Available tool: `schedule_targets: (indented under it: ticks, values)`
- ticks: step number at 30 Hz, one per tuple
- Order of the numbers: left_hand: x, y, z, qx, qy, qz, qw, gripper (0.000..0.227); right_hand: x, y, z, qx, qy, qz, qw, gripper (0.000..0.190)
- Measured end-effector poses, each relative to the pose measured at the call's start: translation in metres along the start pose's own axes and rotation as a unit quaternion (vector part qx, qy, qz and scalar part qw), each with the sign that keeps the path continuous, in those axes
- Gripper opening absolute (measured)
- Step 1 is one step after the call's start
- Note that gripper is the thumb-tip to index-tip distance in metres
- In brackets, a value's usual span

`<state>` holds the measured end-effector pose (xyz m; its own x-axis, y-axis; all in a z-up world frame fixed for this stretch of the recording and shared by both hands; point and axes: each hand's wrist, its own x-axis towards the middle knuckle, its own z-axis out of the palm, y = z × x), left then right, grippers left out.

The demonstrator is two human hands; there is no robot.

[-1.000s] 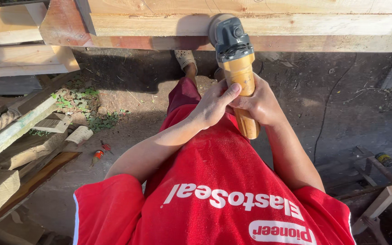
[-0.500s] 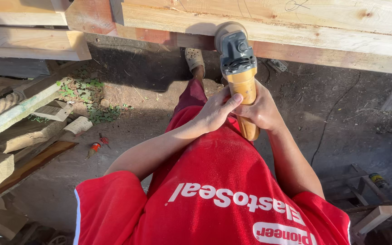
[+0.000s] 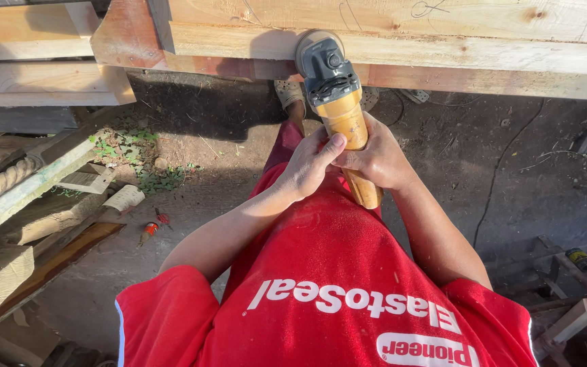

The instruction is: The person uses an angle grinder with a sanding disc to smooth the surface of a wooden plank. They hold the plank with one hand and move the tool along the wood, then flip the plank to sand the other side.

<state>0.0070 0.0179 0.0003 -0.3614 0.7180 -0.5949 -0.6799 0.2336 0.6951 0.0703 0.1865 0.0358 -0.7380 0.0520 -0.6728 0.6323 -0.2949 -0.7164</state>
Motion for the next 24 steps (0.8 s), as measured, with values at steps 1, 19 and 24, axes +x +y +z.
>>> schedule_targets:
  ticks: [1, 19, 24]
  values:
    - [0.003, 0.000, 0.005, -0.024, -0.012, 0.002, 1.000, 0.064, -0.004, 0.000, -0.004, 0.020, 0.005, -0.002, 1.000, 0.065]
    - [-0.019, 0.006, -0.044, -0.102, 0.032, -0.042, 0.993, 0.066, 0.026, -0.011, 0.042, -0.008, -0.035, -0.013, 0.999, 0.064]
    - [0.001, 0.006, 0.001, 0.040, -0.010, -0.026, 0.999, 0.063, -0.008, 0.007, 0.013, 0.088, 0.029, -0.013, 0.996, 0.058]
